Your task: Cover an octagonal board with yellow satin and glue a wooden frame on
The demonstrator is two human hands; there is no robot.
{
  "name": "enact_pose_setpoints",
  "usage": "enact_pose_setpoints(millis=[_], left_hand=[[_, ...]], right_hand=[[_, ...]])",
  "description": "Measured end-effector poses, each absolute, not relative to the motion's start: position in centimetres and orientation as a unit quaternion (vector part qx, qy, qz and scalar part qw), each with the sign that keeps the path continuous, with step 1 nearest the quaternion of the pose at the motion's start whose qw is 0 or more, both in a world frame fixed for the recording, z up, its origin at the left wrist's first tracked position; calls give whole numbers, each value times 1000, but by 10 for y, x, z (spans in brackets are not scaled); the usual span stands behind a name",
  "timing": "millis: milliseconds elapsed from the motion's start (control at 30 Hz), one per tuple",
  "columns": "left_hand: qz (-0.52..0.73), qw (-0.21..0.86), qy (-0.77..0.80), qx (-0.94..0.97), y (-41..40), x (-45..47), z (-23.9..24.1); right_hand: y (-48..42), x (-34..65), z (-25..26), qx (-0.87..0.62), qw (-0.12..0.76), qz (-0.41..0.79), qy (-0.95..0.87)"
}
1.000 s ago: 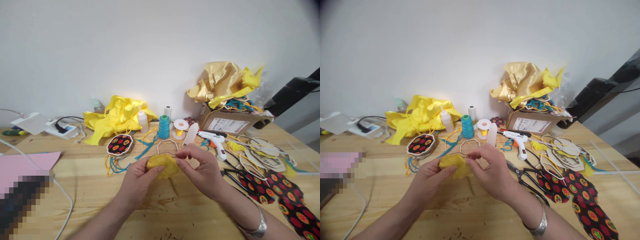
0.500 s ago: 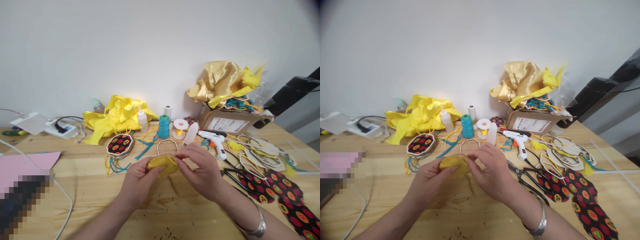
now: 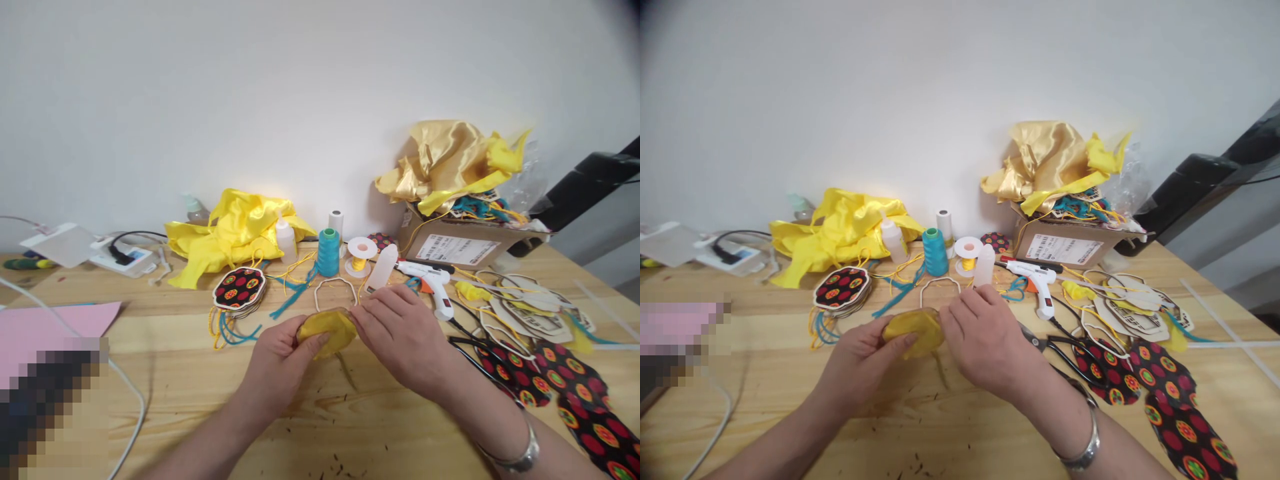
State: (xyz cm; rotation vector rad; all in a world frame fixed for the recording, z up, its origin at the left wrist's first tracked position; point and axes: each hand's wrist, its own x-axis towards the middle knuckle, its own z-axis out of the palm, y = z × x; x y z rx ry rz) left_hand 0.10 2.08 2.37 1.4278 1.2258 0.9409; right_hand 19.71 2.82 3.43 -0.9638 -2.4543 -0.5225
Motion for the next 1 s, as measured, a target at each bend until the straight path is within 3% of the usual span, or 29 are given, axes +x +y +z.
enact_pose_setpoints(millis=[533, 833, 1000], left_hand=[[337, 487, 515, 620, 23, 1, 19], [334, 527, 516, 586, 23, 1, 18], [342, 526, 509, 590, 24, 3, 21]], right_hand=[[31, 197, 33, -337, 142, -213, -906], [40, 203, 20, -385, 295, -73, -871], [37, 197, 24, -368, 325, -35, -870]])
